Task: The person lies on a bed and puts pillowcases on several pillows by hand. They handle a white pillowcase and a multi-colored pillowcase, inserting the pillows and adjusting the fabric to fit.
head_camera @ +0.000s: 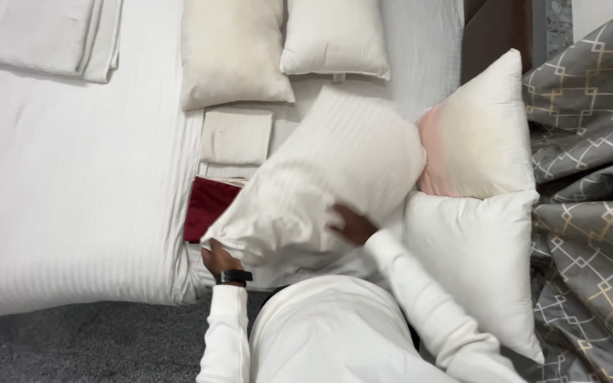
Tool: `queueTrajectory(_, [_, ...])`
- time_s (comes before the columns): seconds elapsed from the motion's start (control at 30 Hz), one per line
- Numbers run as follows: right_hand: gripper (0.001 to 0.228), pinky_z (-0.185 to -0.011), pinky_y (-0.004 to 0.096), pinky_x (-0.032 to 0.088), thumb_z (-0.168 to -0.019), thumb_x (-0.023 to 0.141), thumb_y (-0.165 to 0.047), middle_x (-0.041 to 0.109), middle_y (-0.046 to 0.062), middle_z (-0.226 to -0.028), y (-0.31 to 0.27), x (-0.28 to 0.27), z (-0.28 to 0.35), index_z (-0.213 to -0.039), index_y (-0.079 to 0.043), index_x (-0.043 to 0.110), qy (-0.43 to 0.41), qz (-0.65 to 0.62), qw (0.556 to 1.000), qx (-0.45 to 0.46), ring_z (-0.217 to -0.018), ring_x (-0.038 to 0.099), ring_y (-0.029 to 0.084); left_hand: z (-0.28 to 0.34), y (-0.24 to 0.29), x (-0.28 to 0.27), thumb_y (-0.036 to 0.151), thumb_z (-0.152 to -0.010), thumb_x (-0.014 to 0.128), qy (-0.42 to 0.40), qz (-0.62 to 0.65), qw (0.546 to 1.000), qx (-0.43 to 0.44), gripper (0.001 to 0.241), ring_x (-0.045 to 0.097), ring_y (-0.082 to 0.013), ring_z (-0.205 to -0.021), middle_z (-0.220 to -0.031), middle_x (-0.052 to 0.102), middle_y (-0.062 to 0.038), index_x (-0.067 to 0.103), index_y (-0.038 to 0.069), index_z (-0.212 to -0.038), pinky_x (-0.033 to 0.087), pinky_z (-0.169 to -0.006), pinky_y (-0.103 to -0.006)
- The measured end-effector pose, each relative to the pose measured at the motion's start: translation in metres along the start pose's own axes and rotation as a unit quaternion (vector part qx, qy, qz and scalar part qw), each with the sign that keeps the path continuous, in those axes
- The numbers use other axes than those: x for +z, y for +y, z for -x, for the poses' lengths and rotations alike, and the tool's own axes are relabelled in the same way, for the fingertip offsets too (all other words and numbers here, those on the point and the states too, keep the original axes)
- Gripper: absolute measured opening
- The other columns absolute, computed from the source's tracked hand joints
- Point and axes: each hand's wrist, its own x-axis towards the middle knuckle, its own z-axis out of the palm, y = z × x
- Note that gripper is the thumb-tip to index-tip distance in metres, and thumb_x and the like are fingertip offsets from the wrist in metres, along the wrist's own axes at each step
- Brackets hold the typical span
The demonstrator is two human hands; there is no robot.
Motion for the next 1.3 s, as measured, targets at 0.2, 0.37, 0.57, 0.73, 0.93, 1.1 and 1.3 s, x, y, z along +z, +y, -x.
queueTrajectory(0.2, [0.084,-0.115,0.040,0.043,-0.091,0.063,-0.058,0.048,0.015,-0.155,-0.086,0.025,0.057,-0.155,-0.010,0.041,-0.273,-0.153,0.944,0.104,-0.137,0.056,0.031,0.023,-0.057,-0.003,0.019,-0.109,0.059,-0.059,-0.173,0.981,-0.058,0.034,0.054,-0.0276,-0.086,-0.109,0.059,-0.019,0.059,-0.002,-0.136,0.046,-0.070,-0.0427])
queueTrajectory(0.37, [0.104,-0.110,0.041,0.043,-0.080,0.079,-0.048,0.043,0.018,-0.156,-0.140,-0.017,0.043,-0.157,-0.005,0.025,-0.170,-0.195,0.966,0.017,-0.137,0.049,0.033,0.122,0.025,0.079,0.012,-0.094,0.061,-0.180,-0.179,0.961,-0.114,0.038,0.060,-0.0153,-0.078,-0.104,0.065,-0.002,0.054,0.015,-0.132,0.048,-0.059,-0.0310])
queueTrajectory(0.57, [0.089,-0.101,0.040,0.052,-0.084,0.082,-0.037,0.059,0.019,-0.142,-0.161,-0.013,0.029,-0.155,-0.008,0.037,0.074,-0.129,0.988,0.042,-0.123,0.063,0.034,0.143,0.034,0.112,-0.002,-0.094,0.056,-0.466,-0.100,0.877,-0.057,0.030,0.069,-0.0115,-0.098,-0.117,0.068,-0.002,0.063,0.002,-0.123,0.063,-0.084,-0.0312])
queueTrajectory(0.73, [0.047,-0.084,0.043,0.058,-0.086,0.073,-0.019,0.076,0.011,-0.112,-0.134,-0.009,0.029,-0.131,-0.015,0.062,0.143,-0.078,0.984,0.074,-0.098,0.073,0.032,0.160,0.075,0.125,-0.005,-0.098,0.060,-0.503,-0.049,0.861,0.061,0.019,0.070,-0.0138,-0.097,-0.109,0.069,-0.007,0.064,-0.002,-0.117,0.064,-0.084,-0.0332])
queueTrajectory(0.93, [0.029,-0.085,0.046,0.055,-0.083,0.074,-0.022,0.076,0.012,-0.108,-0.079,-0.003,0.040,-0.111,-0.016,0.075,0.153,0.027,0.970,0.186,-0.101,0.070,0.035,0.159,0.116,0.115,-0.003,-0.104,0.059,-0.459,-0.040,0.873,0.156,0.018,0.065,-0.0091,-0.098,-0.111,0.070,-0.007,0.064,-0.002,-0.121,0.051,-0.085,-0.0229])
queueTrajectory(1.1, [0.019,-0.087,0.044,0.056,-0.087,0.073,-0.030,0.078,0.009,-0.105,-0.041,-0.019,0.058,-0.101,-0.018,0.077,0.159,0.034,0.937,0.310,-0.100,0.072,0.032,0.151,0.130,0.103,-0.002,-0.104,0.059,-0.429,-0.066,0.879,0.198,0.017,0.065,-0.0083,-0.096,-0.110,0.070,-0.007,0.065,0.000,-0.121,0.050,-0.082,-0.0223])
queueTrajectory(1.3, [0.023,-0.081,0.048,0.054,-0.087,0.074,-0.029,0.074,0.012,-0.103,-0.004,-0.042,0.074,-0.099,-0.010,0.070,0.291,0.037,0.887,0.357,-0.095,0.070,0.036,0.148,0.143,0.095,-0.002,-0.105,0.056,-0.372,-0.061,0.891,0.254,0.017,0.065,-0.0099,-0.098,-0.111,0.069,-0.006,0.064,0.001,-0.119,0.052,-0.085,-0.0248])
